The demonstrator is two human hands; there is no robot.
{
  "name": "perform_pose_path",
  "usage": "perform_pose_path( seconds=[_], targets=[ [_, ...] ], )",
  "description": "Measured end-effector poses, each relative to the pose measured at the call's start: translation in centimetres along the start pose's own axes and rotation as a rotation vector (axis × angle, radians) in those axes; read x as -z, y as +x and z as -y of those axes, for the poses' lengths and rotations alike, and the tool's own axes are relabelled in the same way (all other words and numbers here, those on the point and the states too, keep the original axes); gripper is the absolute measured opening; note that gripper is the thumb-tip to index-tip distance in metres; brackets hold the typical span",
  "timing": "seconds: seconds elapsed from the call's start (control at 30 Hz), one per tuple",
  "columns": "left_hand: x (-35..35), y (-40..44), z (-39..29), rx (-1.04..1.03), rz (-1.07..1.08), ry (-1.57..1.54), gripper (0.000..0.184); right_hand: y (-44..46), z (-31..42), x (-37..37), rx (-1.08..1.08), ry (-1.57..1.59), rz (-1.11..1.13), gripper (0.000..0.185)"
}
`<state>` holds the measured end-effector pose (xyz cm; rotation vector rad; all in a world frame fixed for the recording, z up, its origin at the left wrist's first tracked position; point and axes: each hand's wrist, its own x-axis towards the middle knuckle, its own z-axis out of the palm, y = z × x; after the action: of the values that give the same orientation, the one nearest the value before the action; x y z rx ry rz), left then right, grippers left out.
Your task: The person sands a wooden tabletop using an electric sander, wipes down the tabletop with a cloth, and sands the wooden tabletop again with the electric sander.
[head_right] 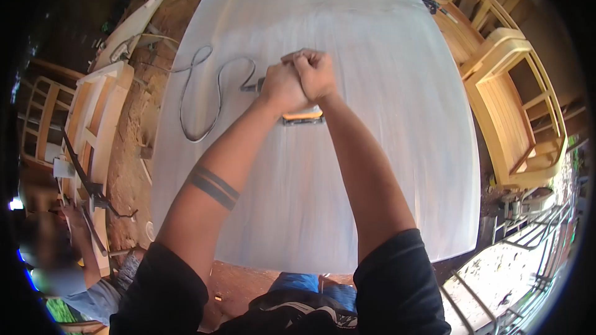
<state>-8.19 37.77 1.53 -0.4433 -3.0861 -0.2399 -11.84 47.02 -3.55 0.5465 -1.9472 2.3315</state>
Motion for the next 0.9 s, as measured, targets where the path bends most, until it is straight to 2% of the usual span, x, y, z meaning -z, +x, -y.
perform_pose_path(
  seconds=[0.13, 0.23, 0.37, 0.4, 0.5, 0.7, 0.9],
  targets=[
    [-0.4, -6.4, -2.9, -0.016, -0.010, -0.063, 0.023, -7.0, 2.0, -0.6, -0.005, 0.009, 0.001, 0.028],
    [-0.1, -11.0, -5.0, 0.015, 0.075, -0.033, 0.023, -11.9, 4.3, -1.2, -0.081, -0.017, 0.026, 0.030],
    [-0.5, -16.9, -6.7, -0.024, -0.050, -0.103, 0.025, -17.9, 7.0, -2.4, -0.107, -0.075, 0.019, 0.031],
    [-0.7, -18.3, -7.0, -0.041, -0.059, -0.104, 0.027, -19.1, 7.0, -2.9, -0.031, -0.079, -0.027, 0.027],
    [0.1, -22.6, -8.4, -0.068, -0.093, -0.164, 0.027, -23.0, 7.6, -3.7, -0.020, 0.008, 0.003, 0.026],
    [0.5, -28.8, -10.7, 0.004, 0.059, -0.158, 0.023, -29.5, 8.7, -5.2, 0.008, -0.024, -0.010, 0.025],
    [0.3, -33.8, -12.2, -0.071, -0.029, -0.250, 0.026, -34.9, 11.6, -5.9, -0.009, -0.052, -0.020, 0.022]
  ],
)
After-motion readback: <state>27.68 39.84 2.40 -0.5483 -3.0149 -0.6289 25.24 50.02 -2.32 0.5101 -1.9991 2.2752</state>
